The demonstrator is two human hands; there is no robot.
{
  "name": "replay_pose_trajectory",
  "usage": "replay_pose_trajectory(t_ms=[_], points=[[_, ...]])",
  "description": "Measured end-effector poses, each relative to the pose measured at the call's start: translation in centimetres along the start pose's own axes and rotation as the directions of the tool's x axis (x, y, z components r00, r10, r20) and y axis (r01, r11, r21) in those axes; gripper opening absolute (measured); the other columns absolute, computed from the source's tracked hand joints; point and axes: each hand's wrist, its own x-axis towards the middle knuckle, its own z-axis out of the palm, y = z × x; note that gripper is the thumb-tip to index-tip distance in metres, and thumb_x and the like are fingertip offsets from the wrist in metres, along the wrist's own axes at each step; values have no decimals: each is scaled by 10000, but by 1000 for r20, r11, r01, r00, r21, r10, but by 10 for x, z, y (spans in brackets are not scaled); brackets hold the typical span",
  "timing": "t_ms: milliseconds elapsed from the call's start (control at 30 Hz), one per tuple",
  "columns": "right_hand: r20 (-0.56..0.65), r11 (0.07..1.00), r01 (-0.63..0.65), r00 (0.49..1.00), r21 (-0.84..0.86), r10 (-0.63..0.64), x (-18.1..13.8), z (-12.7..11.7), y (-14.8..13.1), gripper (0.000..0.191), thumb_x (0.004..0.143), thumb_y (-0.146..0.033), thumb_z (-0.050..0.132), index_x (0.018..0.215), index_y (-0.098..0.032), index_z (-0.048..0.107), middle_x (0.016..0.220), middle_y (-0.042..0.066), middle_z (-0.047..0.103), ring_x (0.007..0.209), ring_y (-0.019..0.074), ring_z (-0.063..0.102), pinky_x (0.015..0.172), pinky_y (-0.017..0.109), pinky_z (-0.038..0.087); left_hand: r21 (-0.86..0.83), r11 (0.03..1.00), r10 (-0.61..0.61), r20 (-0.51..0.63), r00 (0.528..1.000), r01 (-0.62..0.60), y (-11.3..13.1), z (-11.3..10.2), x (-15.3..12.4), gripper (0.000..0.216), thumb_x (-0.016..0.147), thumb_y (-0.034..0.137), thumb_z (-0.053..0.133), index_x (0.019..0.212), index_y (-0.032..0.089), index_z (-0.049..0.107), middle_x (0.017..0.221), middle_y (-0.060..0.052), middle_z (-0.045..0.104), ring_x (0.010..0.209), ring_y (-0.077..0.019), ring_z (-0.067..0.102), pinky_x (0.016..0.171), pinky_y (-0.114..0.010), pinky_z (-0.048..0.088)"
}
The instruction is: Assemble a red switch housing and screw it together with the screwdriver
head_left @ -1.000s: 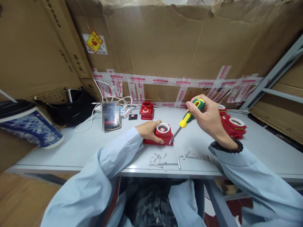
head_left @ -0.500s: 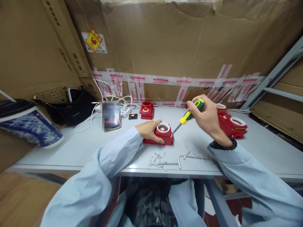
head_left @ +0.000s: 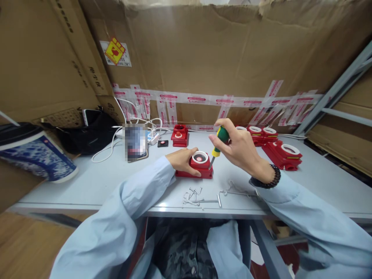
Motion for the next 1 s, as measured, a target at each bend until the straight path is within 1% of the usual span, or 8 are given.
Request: replay_pose_trajectory(t_ms=[200, 400, 467, 567, 733, 800, 900, 1000], points=[[265, 976, -3, 963, 217, -56, 5, -13, -5, 310, 888, -258, 444, 1196, -226, 439, 852, 16, 635, 627, 129, 558, 580, 249, 414, -5, 1000, 2, 19, 1000, -2, -2, 0, 1, 621, 578, 626, 712, 950, 214, 434, 823, -19, 626, 740, -219, 604, 636, -277, 388], [33, 999, -21, 999, -41, 22, 8, -8, -5, 210, 798, -401, 616, 800, -204, 544, 573, -40, 493, 504, 104, 424, 514, 244, 319, 17, 1000, 2, -3, 1000, -2, -1, 0, 0, 610, 568, 616, 725, 934, 208, 456, 722, 4, 579, 684, -217, 580, 578, -269, 352], [63, 999, 10, 998, -47, -7, 8, -9, -7, 194, 832, -382, 574, 901, -200, 573, 663, -18, 551, 550, 111, 458, 543, 247, 334, 6, 1000, 2, -1, 1000, -2, -1, 0, 0, 612, 568, 612, 727, 940, 207, 456, 710, 10, 569, 671, -212, 572, 572, -267, 352], [197, 991, 40, 978, 126, -64, 9, -10, -9, 237, 877, -308, 500, 1085, -204, 546, 773, -5, 597, 604, 111, 503, 564, 231, 362, 9, 1000, 4, 0, 1000, -4, -1, 0, 0, 611, 572, 616, 721, 937, 210, 447, 729, 11, 570, 681, -203, 570, 588, -265, 360], [63, 1000, -11, 998, 8, 11, 12, -5, -11, 230, 826, -417, 571, 758, -199, 543, 548, -39, 482, 483, 102, 385, 513, 246, 299, 30, 999, 12, -13, 1000, -12, 0, 1, 0, 606, 579, 631, 710, 927, 207, 454, 767, -5, 596, 706, -211, 582, 610, -275, 371], [65, 999, 10, 998, -39, -7, 12, -5, -13, 213, 829, -412, 559, 819, -199, 560, 608, -19, 538, 516, 117, 425, 541, 255, 317, 18, 1000, 10, -9, 1000, -10, 0, 1, 0, 621, 575, 627, 716, 956, 207, 462, 790, -10, 612, 720, -214, 589, 625, -277, 379], [212, 992, 63, 974, 110, -85, 12, -8, -14, 247, 876, -304, 467, 1094, -207, 530, 806, 13, 622, 627, 135, 523, 608, 254, 371, -30, 1000, 6, 2, 1000, -6, 1, 0, 0, 637, 569, 607, 732, 990, 209, 468, 842, -21, 635, 754, -218, 600, 652, -278, 390], [232, 983, 43, 969, 181, -85, 11, -7, -13, 210, 876, -306, 470, 1047, -208, 543, 695, -18, 575, 559, 115, 480, 568, 236, 358, -53, 999, 6, -5, 1000, -6, 0, 0, 0, 631, 559, 592, 743, 984, 208, 479, 854, -26, 641, 761, -223, 605, 658, -283, 394]])
